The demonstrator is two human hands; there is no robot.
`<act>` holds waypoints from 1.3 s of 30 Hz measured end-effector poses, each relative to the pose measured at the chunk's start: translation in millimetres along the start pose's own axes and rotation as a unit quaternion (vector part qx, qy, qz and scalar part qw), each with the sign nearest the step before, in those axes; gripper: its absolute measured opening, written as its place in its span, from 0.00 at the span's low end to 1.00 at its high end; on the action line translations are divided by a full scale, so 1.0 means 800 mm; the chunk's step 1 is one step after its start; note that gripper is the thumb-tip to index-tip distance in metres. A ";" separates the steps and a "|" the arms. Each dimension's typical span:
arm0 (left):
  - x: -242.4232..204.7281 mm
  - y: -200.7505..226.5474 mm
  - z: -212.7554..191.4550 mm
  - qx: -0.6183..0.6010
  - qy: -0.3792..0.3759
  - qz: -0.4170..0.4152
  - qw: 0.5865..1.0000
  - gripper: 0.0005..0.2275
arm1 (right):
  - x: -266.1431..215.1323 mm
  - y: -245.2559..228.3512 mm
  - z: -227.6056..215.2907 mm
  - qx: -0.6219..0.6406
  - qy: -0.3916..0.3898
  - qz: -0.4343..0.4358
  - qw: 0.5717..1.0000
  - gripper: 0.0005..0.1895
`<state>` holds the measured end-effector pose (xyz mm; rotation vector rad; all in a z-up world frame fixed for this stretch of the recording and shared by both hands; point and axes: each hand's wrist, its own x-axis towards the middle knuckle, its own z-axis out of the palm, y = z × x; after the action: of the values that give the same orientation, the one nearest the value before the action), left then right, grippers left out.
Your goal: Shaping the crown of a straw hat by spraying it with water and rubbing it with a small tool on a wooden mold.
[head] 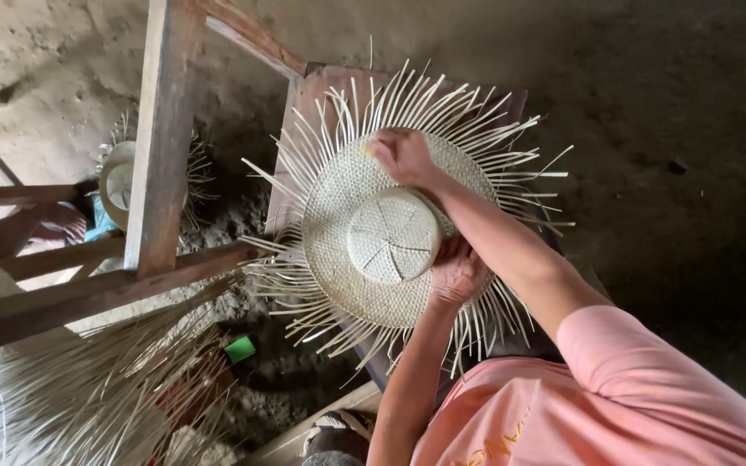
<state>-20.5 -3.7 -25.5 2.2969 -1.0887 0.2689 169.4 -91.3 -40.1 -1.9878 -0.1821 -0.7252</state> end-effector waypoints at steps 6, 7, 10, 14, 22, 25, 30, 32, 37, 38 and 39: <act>-0.012 -0.005 0.014 0.009 -0.057 -0.004 0.998 0.13 | -0.137 0.035 -0.078 0.058 0.013 0.089 0.994 0.24; -0.016 -0.006 0.015 -0.003 -0.059 -0.001 0.998 0.13 | -0.129 0.031 -0.080 0.032 0.012 0.083 0.996 0.26; -0.009 -0.006 0.008 -0.011 -0.045 0.007 0.999 0.13 | -0.057 0.024 -0.048 0.005 0.013 0.052 0.999 0.25; -0.010 -0.005 0.020 0.003 -0.009 0.005 1.000 0.07 | 0.032 0.027 -0.001 -0.010 0.018 0.043 0.999 0.26; 0.001 -0.004 -0.006 0.015 -0.041 0.004 0.999 0.10 | -0.092 -0.007 -0.082 0.021 0.010 0.083 0.996 0.26; 0.004 -0.005 -0.009 0.002 -0.085 0.003 0.996 0.11 | -0.081 -0.015 -0.097 0.022 0.006 0.118 0.993 0.27; 0.027 0.001 -0.022 0.048 -0.040 0.021 0.998 0.12 | 0.007 0.037 -0.046 0.024 0.030 0.107 0.994 0.25; 0.056 0.011 -0.055 0.021 -0.026 0.014 0.999 0.11 | 0.041 0.044 -0.032 -0.074 0.015 0.166 0.983 0.30; 0.021 0.002 -0.019 0.024 -0.025 0.015 0.999 0.13 | -0.040 0.012 -0.083 0.044 0.053 0.178 0.982 0.23; 0.011 -0.001 -0.006 0.041 -0.040 0.004 0.998 0.16 | -0.074 0.015 -0.095 0.064 0.070 0.115 0.989 0.25; 0.002 -0.004 0.002 0.041 -0.041 0.003 0.998 0.16 | -0.093 0.007 -0.106 0.065 0.069 0.117 0.989 0.25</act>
<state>-17.1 -3.6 -27.5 2.3963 -1.1441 0.2261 76.3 -152.8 -56.1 -1.7914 0.0841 -0.6792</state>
